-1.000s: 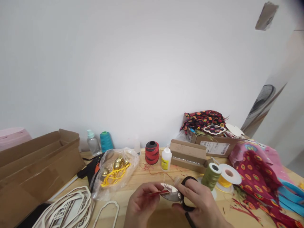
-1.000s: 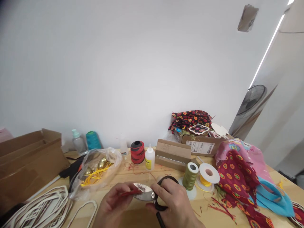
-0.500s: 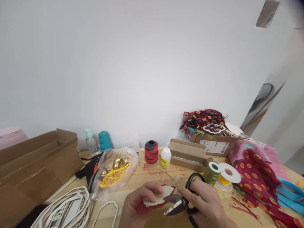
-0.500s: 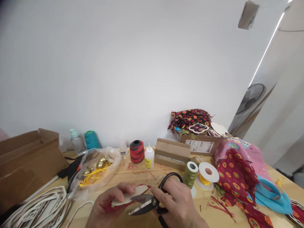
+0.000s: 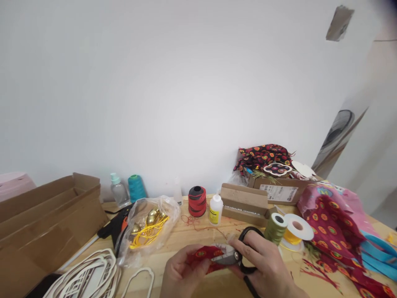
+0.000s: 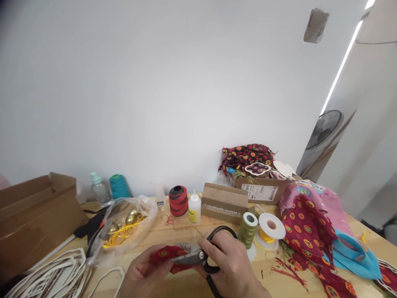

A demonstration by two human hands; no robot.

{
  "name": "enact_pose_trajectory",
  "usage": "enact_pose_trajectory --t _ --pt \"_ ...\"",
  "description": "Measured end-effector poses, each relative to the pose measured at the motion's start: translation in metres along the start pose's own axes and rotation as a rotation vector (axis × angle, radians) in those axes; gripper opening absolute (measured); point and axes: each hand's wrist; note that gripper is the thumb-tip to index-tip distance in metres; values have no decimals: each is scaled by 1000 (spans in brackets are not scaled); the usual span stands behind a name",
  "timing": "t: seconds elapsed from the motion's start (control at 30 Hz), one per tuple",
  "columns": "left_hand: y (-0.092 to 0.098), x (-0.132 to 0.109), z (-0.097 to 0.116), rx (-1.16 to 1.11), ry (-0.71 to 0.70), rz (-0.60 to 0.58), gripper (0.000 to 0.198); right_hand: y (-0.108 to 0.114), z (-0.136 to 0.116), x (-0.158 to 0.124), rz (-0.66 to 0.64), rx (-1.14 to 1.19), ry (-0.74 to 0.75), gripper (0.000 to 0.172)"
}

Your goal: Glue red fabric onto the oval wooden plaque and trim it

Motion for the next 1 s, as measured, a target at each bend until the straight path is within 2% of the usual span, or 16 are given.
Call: enact_pose_trajectory --t 0.47,0.8,1.0 --pt "3 3 -4 11 30 -13 30 -6 -1 -1 -56 167 -120 25" --pt "6 3 -9 47 7 29 27 -7 -2 -1 -78 182 -118 25" --pt "6 4 -9 35 19 6 28 -4 -3 0 -113 180 -114 26"
Point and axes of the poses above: each hand's wrist, its own x-axis towards the middle knuckle, its own y-axis out of the back of the hand, z = x × y, and after that the axes turned 6 degrees about -z, right-handed
